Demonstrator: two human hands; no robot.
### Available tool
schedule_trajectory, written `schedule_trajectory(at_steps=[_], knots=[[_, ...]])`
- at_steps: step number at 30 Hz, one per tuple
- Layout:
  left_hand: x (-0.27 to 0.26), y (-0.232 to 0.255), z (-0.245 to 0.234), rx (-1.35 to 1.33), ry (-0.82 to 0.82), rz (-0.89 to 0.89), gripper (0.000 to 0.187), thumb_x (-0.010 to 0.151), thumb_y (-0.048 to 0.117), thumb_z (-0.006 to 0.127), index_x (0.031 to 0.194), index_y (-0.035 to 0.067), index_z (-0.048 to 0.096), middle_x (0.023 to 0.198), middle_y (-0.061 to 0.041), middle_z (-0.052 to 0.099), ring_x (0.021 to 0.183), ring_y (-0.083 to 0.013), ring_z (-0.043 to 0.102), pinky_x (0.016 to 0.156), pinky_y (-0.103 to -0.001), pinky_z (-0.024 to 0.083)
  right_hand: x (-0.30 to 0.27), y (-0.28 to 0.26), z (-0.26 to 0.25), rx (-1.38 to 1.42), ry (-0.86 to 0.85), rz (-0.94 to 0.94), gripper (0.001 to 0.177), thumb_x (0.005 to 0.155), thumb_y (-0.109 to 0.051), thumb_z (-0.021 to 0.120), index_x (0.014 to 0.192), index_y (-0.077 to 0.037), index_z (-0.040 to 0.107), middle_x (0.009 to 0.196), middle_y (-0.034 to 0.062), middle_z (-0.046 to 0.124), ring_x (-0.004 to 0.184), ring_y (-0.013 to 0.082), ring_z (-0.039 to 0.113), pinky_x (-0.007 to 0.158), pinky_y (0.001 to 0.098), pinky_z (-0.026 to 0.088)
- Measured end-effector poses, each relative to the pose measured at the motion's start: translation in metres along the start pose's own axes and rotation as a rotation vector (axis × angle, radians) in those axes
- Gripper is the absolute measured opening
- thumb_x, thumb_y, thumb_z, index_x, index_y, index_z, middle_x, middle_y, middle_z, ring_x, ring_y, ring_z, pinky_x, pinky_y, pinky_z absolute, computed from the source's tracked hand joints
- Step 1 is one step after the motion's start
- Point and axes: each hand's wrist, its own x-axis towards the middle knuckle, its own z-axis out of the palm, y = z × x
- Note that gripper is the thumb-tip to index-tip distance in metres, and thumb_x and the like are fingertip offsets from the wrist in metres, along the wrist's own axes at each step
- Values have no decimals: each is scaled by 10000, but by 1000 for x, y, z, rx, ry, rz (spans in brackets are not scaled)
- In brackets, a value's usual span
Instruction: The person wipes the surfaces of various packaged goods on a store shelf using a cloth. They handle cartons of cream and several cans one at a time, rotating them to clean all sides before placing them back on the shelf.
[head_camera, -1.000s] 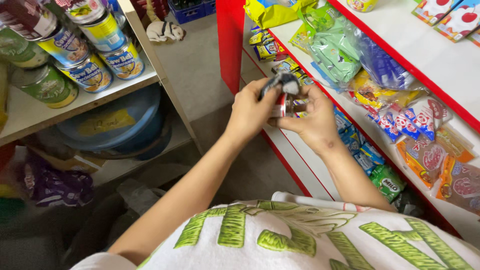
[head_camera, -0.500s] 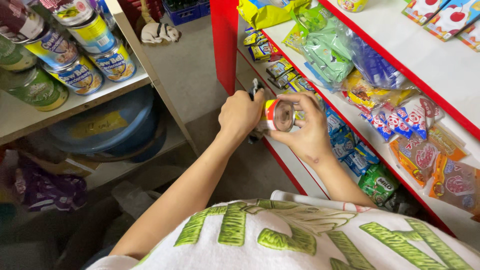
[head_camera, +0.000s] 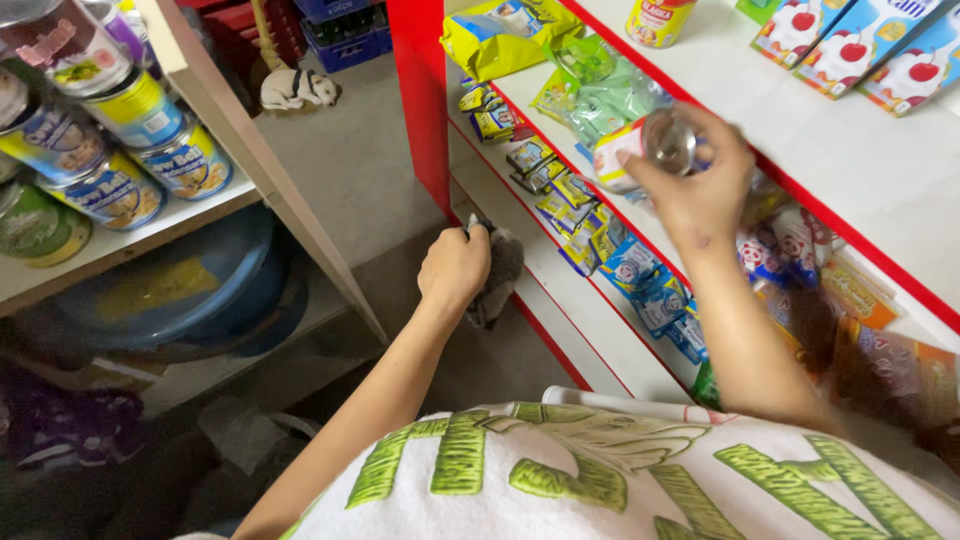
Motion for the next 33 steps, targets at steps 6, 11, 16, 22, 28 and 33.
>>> schedule_trajectory(at_steps=[6, 11, 16, 22, 28, 33], knots=[[9, 26, 19, -228, -195, 109, 572, 957, 454, 504, 890, -66, 732, 785, -219, 745, 737, -322, 741, 764, -424, 558, 78, 65, -24, -61, 113, -134, 583, 808, -206, 985, 1256, 16, 685, 1274, 136, 664, 1167, 237, 668, 1005, 373, 554], [24, 77, 26, -363, -191, 261, 387, 877, 324, 596, 1125, 33, 657, 769, -159, 731, 684, -272, 724, 709, -412, 567, 117, 91, -33, -283, 159, -171, 611, 763, -281, 1022, 1179, 22, 692, 1194, 165, 639, 1099, 292, 645, 948, 416, 536], [45, 131, 37, -327, -17, 674, 621, 816, 218, 671, 1422, 137, 561, 965, -193, 736, 910, -341, 695, 849, -445, 529, 143, 105, -31, -343, 194, -122, 617, 726, -361, 1038, 1081, 9, 695, 1148, 185, 575, 1014, 309, 628, 887, 427, 529], [56, 193, 81, -256, -4, 943, 504, 913, 316, 711, 1386, 156, 643, 1328, -148, 665, 1156, -330, 685, 997, -429, 540, 167, 109, -18, -576, 135, 6, 714, 644, -545, 1013, 971, -11, 670, 1029, 188, 579, 995, 372, 589, 820, 474, 492], [56, 212, 115, -218, 25, 984, 537, 908, 307, 667, 1417, 154, 591, 1555, -112, 528, 1225, -368, 628, 995, -464, 510, 182, 105, -37, -252, -146, 363, 692, 869, -641, 721, 1140, -9, 652, 1181, 207, 672, 1101, 333, 632, 925, 454, 513], [57, 215, 118, -137, 33, 929, 679, 879, 332, 685, 1507, 173, 484, 1503, -170, 521, 1146, -407, 653, 937, -486, 533, 177, 119, -59, 431, -265, 607, 567, 985, -487, 548, 1370, -72, 587, 1366, 112, 632, 1205, 194, 621, 1007, 363, 492]])
